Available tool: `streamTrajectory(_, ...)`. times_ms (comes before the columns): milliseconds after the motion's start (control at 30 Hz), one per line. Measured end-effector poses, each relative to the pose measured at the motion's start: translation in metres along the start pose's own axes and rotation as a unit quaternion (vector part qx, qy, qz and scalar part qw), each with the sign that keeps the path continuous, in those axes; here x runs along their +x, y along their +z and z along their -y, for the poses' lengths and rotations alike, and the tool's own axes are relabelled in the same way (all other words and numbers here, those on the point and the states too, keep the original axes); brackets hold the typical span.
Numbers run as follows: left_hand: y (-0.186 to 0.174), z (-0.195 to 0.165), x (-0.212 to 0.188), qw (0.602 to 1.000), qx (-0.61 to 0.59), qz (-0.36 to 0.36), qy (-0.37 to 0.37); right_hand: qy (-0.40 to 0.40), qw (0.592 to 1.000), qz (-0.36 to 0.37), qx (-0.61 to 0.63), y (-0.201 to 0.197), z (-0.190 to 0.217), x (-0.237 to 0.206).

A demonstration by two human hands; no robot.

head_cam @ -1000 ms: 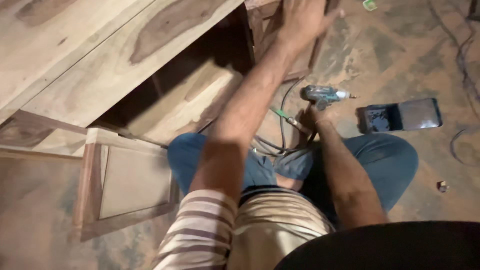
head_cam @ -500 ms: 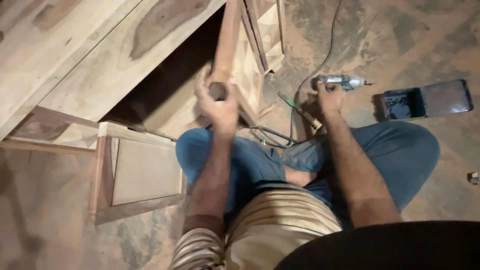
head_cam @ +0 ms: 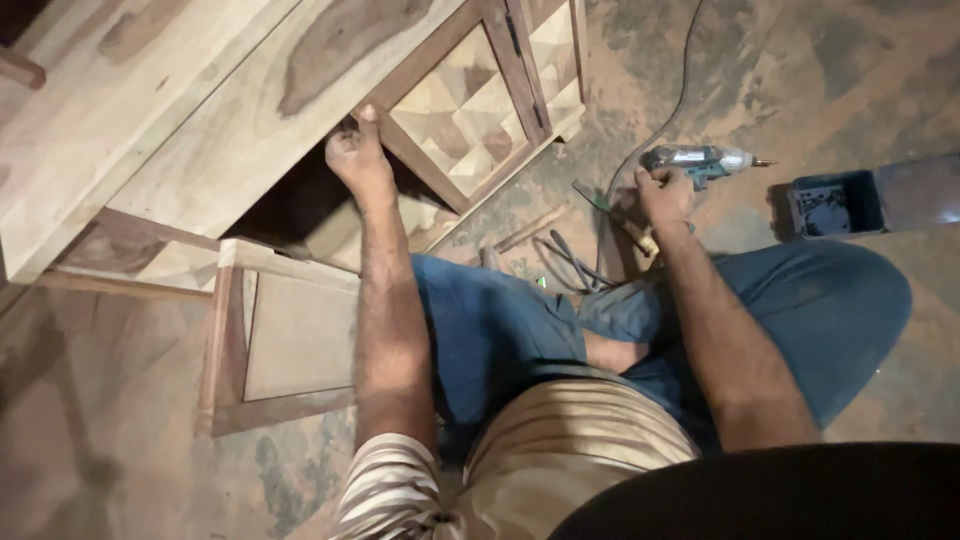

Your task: The person sits on the floor of a woodworking shop and attaches hinges to a wooden cabinet door. They position the door against the cabinet, pick up screws, and use a cordless drill to drive the screws, at one point using a hammer on a screw, then reposition the door and continue driving screws.

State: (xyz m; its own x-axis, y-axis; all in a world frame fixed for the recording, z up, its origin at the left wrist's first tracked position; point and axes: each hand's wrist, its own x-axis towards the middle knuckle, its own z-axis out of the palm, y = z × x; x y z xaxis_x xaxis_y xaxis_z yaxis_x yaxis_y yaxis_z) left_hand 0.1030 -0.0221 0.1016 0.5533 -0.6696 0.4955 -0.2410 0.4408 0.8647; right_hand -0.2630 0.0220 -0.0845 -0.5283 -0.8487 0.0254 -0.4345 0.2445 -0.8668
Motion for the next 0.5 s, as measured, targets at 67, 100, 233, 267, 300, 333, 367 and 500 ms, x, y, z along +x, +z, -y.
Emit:
streamTrajectory(67, 0.000, 0.002, 0.004, 0.986, -0.117, 0.063, 0.099, 0.006, 1.000, 0.011, 0.001, 0.004, -0.002, 0.003)
streamTrajectory(100, -0.001, 0.003, 0.006, 0.996, -0.055, 0.044, 0.058, 0.009, 1.000, 0.019, 0.000, 0.006, -0.003, 0.004)
streamTrajectory(233, -0.004, 0.006, 0.009, 0.999, 0.031, 0.019, 0.028, -0.009, 1.000, 0.016, 0.005, 0.012, -0.004, 0.005)
streamTrajectory(267, -0.005, 0.007, 0.009, 0.998, 0.015, 0.030, 0.055, -0.015, 1.000, 0.021, 0.003, 0.013, -0.004, 0.005)
streamTrajectory(300, -0.005, 0.008, 0.010, 0.997, 0.018, 0.036, 0.061, -0.018, 0.999, 0.028, -0.001, 0.013, -0.005, 0.004)
streamTrajectory(333, -0.006, 0.009, 0.011, 0.997, 0.021, 0.040, 0.066, -0.008, 0.999, 0.033, -0.003, 0.014, -0.005, 0.003)
streamTrajectory(367, -0.006, 0.010, 0.013, 0.996, 0.022, 0.043, 0.074, -0.001, 0.999, 0.036, -0.005, 0.015, -0.005, 0.003)
streamTrajectory(500, -0.011, 0.018, 0.014, 0.996, 0.035, 0.049, 0.059, -0.020, 0.999, 0.036, -0.003, 0.016, -0.006, 0.001)
